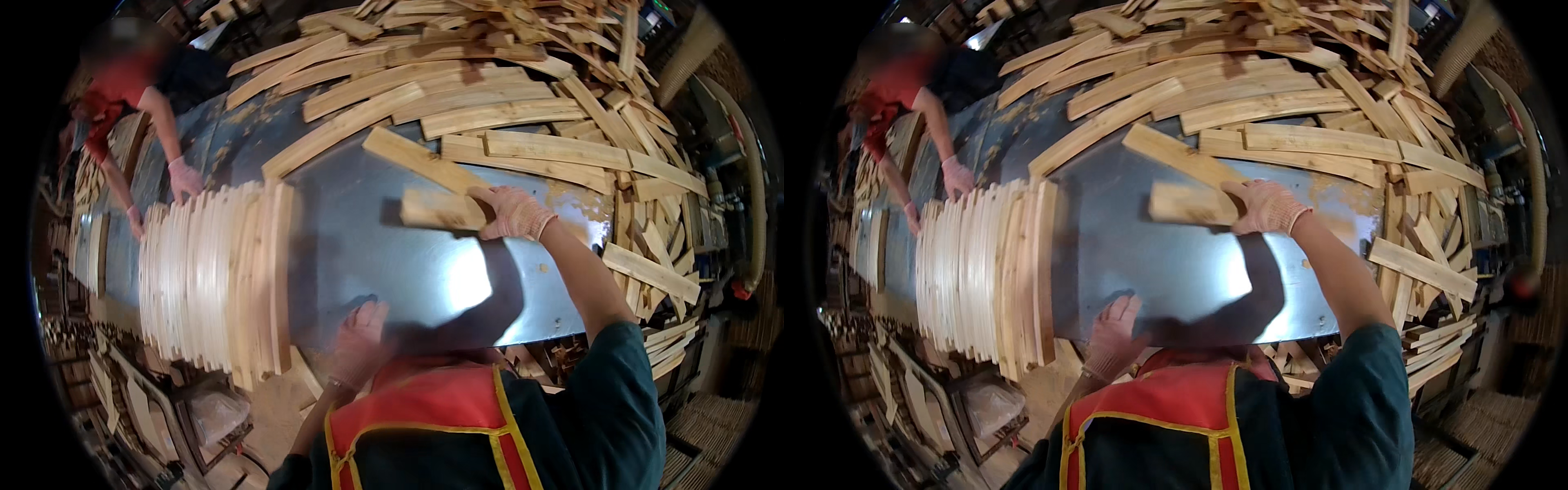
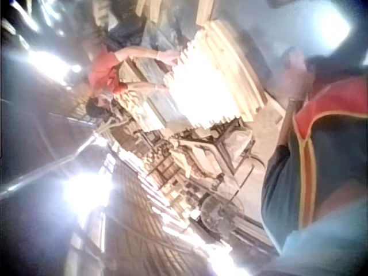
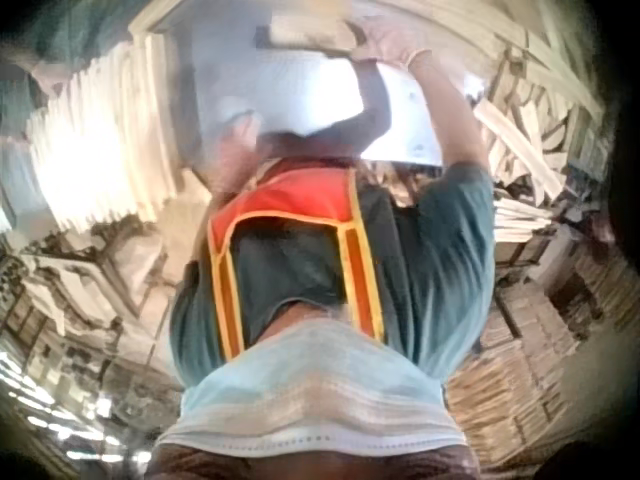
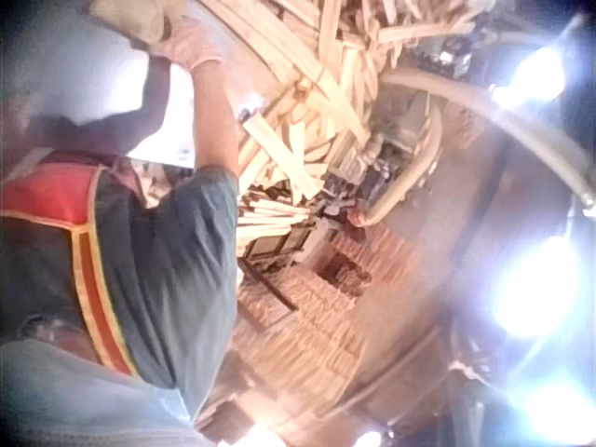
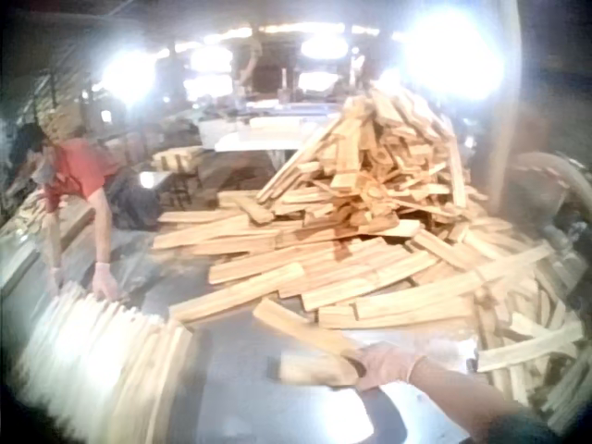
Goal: The person sorts through a large pile of wooden planks on a metal table, picking up pieces and stacking them into neat piles. The camera is extremely shaky throughout the process.
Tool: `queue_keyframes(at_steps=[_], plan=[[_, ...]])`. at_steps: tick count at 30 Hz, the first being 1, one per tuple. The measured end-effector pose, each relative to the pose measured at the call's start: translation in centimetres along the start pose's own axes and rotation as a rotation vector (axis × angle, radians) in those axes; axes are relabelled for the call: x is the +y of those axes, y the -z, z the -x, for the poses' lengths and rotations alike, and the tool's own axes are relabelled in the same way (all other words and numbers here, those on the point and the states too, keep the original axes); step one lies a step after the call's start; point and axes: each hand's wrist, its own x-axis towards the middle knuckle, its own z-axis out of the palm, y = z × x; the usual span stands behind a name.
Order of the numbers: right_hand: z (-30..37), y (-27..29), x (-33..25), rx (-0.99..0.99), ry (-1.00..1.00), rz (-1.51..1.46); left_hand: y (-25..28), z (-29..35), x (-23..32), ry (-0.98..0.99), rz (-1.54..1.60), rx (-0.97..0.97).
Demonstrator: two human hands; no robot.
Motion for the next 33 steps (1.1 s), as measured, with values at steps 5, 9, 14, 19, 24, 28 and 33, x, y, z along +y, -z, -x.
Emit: queue_keyframes(at_steps=[5, 9, 14, 19, 24, 28, 33], plan=[[-3.7, -4.6, -8.3, 0.186, 0.206, -1.435, 0.8, -1.2, -0.8, 0.096, 0.605, -0.087], [-7.5, -8.6, -15.1, 0.181, 0.153, -2.044, 2.7, -1.0, -1.9, 0.21, 0.76, -0.073], [-10.2, -14.7, -15.1, 0.27, -0.077, -1.508, 1.9, 0.0, -4.9, 0.441, 0.474, 0.014], [-9.9, -12.8, -8.7, 0.519, -0.184, -0.515, -1.3, 0.8, -11.7, 0.38, 1.47, -0.144], [-10.2, -7.5, 2.4, 0.441, -0.415, 0.056, 4.3, 0.9, -10.2, 0.357, 2.069, -0.158], [-9.9, -5.8, 1.2, 0.318, -0.287, 0.117, 0.2, 1.0, -12.6, 0.321, 1.778, 0.006], [-8.1, -9.9, -0.8, 0.092, -0.073, -1.14, 3.3, 3.2, -10.5, 0.423, 0.661, 0.351]])
